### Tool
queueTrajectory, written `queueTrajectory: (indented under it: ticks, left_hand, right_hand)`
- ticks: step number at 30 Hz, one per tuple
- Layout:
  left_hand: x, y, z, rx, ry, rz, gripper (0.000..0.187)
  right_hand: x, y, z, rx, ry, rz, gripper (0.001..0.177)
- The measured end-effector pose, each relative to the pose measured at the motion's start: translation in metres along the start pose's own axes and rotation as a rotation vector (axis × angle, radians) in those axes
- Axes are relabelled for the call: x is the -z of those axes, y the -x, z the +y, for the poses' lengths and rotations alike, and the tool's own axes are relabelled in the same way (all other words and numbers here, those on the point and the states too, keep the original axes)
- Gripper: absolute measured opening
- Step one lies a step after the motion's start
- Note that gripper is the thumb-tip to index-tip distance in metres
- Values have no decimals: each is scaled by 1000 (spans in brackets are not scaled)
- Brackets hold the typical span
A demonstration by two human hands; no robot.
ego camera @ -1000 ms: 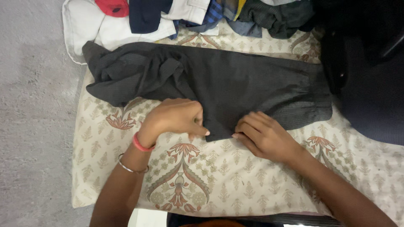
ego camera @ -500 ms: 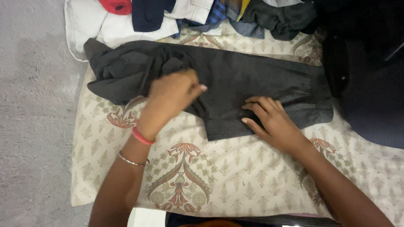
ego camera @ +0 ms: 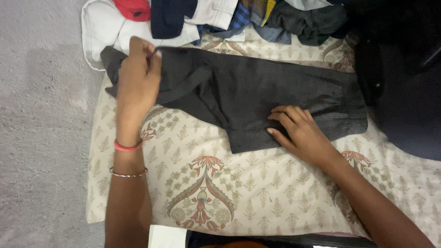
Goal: The person folds a pair of dark gray trousers on a bed and then places them into an open suitcase.
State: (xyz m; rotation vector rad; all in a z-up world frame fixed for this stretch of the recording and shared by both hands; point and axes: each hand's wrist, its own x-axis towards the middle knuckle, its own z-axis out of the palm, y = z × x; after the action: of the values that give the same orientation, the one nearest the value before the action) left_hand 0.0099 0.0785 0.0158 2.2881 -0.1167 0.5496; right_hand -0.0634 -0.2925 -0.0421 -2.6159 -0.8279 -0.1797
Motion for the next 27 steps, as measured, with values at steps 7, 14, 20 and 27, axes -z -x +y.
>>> queueTrajectory:
  ticks: [7,14,20,27]
  left_hand:
    - [-28,19,69,-385,651,-481,24]
    - [-1,10,24,-264,-205,-207,33]
    - [-30,17,7,-400,-409,-290,66]
    - [-44,23,44,-130,-201,-274,19]
  right_hand:
    - [1,-1,-2,-4,-10,21,35]
    - [0,-1,-3,-18,-3,17,35]
    - [-1,-2,-2,-35,3,4,35]
    - [-2,-1,1,-4,26,11,36]
